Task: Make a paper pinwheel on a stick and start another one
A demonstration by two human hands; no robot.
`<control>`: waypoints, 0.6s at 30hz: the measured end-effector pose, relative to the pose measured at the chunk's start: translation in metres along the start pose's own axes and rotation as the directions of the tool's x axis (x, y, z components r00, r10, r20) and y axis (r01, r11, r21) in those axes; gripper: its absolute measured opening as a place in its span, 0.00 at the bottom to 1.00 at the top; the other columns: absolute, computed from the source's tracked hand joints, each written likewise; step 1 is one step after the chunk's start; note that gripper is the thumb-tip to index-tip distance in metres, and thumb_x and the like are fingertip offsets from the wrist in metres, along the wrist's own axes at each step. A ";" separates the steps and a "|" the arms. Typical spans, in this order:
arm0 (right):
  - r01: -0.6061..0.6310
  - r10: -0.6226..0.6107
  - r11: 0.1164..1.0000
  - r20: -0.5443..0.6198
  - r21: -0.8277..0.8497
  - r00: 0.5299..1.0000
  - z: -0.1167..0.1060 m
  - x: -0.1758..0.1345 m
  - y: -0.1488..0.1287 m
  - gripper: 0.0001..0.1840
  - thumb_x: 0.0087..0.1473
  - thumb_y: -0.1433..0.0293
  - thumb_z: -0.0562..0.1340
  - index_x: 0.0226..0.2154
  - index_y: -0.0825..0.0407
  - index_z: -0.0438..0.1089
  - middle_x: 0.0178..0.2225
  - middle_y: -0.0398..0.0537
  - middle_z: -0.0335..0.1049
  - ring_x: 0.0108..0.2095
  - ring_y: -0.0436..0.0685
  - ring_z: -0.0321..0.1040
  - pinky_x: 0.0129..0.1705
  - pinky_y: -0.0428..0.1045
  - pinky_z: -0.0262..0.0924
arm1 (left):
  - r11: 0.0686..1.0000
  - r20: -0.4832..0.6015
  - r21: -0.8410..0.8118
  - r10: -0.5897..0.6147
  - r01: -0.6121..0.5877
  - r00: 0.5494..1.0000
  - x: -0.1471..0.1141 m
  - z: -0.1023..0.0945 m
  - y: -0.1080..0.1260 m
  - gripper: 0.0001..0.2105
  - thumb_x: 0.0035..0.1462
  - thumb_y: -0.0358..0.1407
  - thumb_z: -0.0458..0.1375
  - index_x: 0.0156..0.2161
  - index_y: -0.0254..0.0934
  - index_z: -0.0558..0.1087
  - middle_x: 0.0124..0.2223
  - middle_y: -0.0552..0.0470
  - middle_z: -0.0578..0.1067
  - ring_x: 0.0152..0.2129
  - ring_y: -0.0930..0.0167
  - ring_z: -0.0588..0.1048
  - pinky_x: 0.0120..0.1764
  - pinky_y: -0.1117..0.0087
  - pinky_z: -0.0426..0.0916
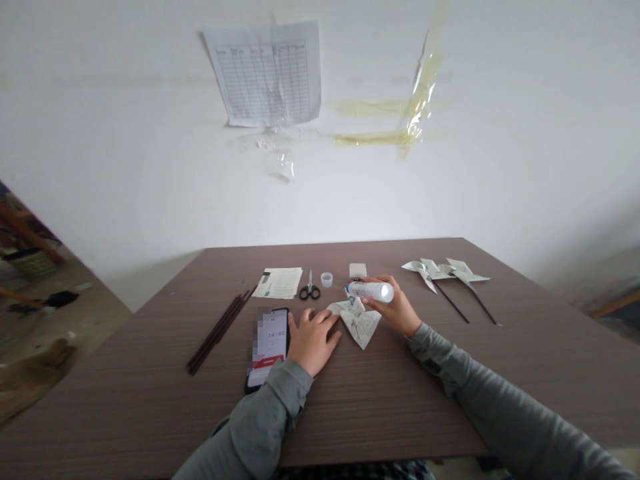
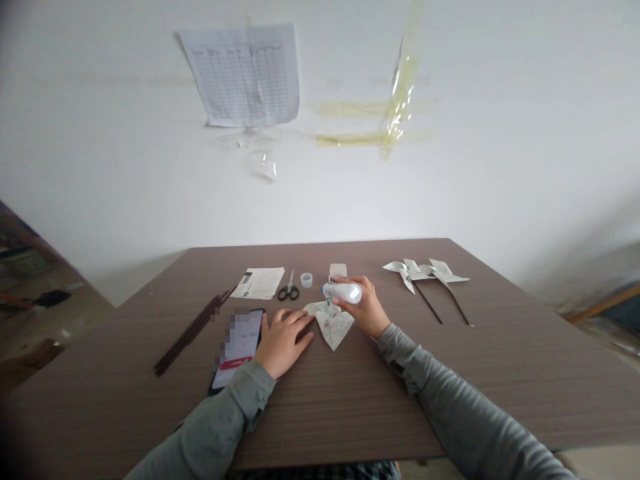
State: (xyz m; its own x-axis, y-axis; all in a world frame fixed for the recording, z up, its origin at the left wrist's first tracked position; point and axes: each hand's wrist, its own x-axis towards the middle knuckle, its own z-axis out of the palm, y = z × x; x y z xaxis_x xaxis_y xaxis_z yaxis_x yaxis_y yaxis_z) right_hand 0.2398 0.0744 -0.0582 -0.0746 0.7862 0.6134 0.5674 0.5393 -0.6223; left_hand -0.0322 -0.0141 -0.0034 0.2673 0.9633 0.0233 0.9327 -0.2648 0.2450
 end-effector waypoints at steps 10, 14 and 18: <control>0.004 0.001 0.993 0.047 -0.114 0.999 -0.007 0.000 0.007 0.29 0.71 0.66 0.68 0.68 0.38 0.93 0.66 0.59 0.92 0.70 0.80 0.86 0.83 0.83 0.68 | 1.000 -0.003 -0.009 -0.011 0.011 1.000 0.000 0.001 -0.001 0.24 0.84 0.34 0.67 0.77 0.55 0.88 0.82 0.45 0.85 0.82 0.38 0.76 0.84 0.09 0.60; -0.017 0.025 0.991 0.054 -0.133 0.998 -0.006 0.002 0.015 0.34 0.71 0.69 0.63 0.72 0.38 0.90 0.67 0.60 0.92 0.71 0.79 0.87 0.81 0.82 0.71 | 1.000 -0.018 0.007 -0.007 0.007 1.000 0.000 0.002 -0.001 0.24 0.84 0.35 0.67 0.77 0.57 0.88 0.82 0.47 0.85 0.81 0.39 0.77 0.84 0.10 0.62; -0.028 0.032 0.996 0.045 -0.081 0.998 -0.006 0.006 0.019 0.35 0.68 0.70 0.64 0.70 0.40 0.91 0.62 0.58 0.95 0.63 0.77 0.92 0.71 0.76 0.83 | 1.000 -0.010 0.006 0.004 -0.004 1.000 0.001 0.003 -0.002 0.24 0.84 0.36 0.66 0.78 0.55 0.87 0.82 0.44 0.85 0.81 0.39 0.76 0.84 0.09 0.60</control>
State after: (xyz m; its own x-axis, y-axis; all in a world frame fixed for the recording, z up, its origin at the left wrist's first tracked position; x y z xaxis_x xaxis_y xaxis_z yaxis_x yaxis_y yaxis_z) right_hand 0.2549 0.0875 -0.0638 -0.0934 0.8156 0.5711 0.6334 0.4912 -0.5979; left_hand -0.0333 -0.0129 -0.0063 0.2690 0.9625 0.0339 0.9329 -0.2692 0.2394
